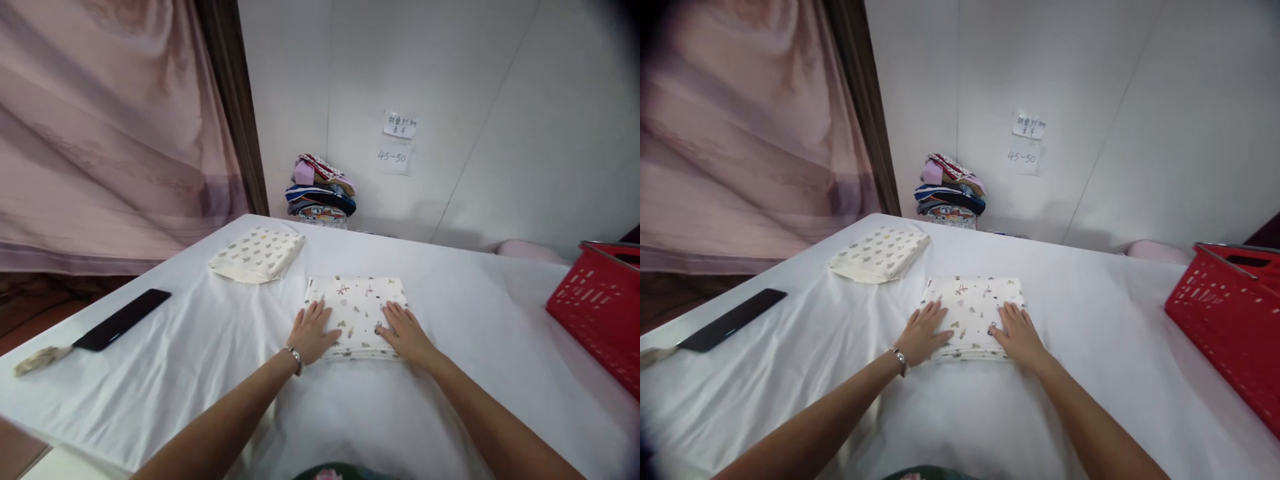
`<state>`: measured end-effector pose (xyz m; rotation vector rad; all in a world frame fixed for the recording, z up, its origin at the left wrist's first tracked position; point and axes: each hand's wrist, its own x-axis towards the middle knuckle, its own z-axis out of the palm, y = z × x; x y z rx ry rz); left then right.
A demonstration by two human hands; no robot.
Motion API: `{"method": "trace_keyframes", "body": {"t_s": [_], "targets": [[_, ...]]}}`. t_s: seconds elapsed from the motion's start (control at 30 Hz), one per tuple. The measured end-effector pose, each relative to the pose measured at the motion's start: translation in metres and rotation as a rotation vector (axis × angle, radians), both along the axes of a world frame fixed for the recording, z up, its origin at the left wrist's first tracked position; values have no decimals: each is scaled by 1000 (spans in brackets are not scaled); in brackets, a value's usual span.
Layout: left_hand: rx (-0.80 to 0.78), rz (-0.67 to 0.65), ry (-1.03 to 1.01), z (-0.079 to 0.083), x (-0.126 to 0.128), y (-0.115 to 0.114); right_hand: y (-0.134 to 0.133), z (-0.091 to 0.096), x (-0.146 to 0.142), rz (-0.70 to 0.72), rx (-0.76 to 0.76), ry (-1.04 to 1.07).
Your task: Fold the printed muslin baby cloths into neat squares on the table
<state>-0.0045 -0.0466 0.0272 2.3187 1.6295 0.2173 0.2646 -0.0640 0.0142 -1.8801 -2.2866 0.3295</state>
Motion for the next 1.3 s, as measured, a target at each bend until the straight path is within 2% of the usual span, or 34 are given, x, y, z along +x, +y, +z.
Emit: {"method": "trace_keyframes", "body": {"t_s": [0.13, 0.2, 0.3, 0.4, 0.5, 0.57, 0.63, 0.73, 0.83, 0.93, 1.03, 1.17, 1.3], "targets": [[37, 79, 14, -2, -1, 0, 30, 13, 3, -97, 43, 46], [98, 88, 21, -8, -3, -2, 51, 11, 5, -161, 76, 25], [132, 69, 28, -14, -4, -5, 73, 1, 10, -204, 35, 21], [126, 50, 21, -16, -5, -6, 79, -9, 13, -205, 17, 62], [115, 55, -40, -14, -5, -5, 76, -11, 14, -201, 24, 131], [85, 99, -122, -12, -6, -2, 74, -9, 16, -200, 20, 217], [48, 202, -236, -9, -10, 4, 73, -6, 20, -235, 16, 361], [-65, 400, -418, 0, -18, 21, 75, -2, 27, -387, -3, 594], [-223, 532, -514, 10, -26, 40, 82, 3, 33, -481, -34, 667], [-334, 561, -517, 16, -27, 52, 89, 7, 34, -526, -71, 697], [-368, 526, -545, 19, -22, 54, 91, 10, 33, -560, -113, 763], [-255, 480, -680, 27, -19, 58, 91, 13, 31, -553, -104, 852], [-4, 407, -623, 42, -22, 90, 106, 13, 30, -531, 58, 854]]}}
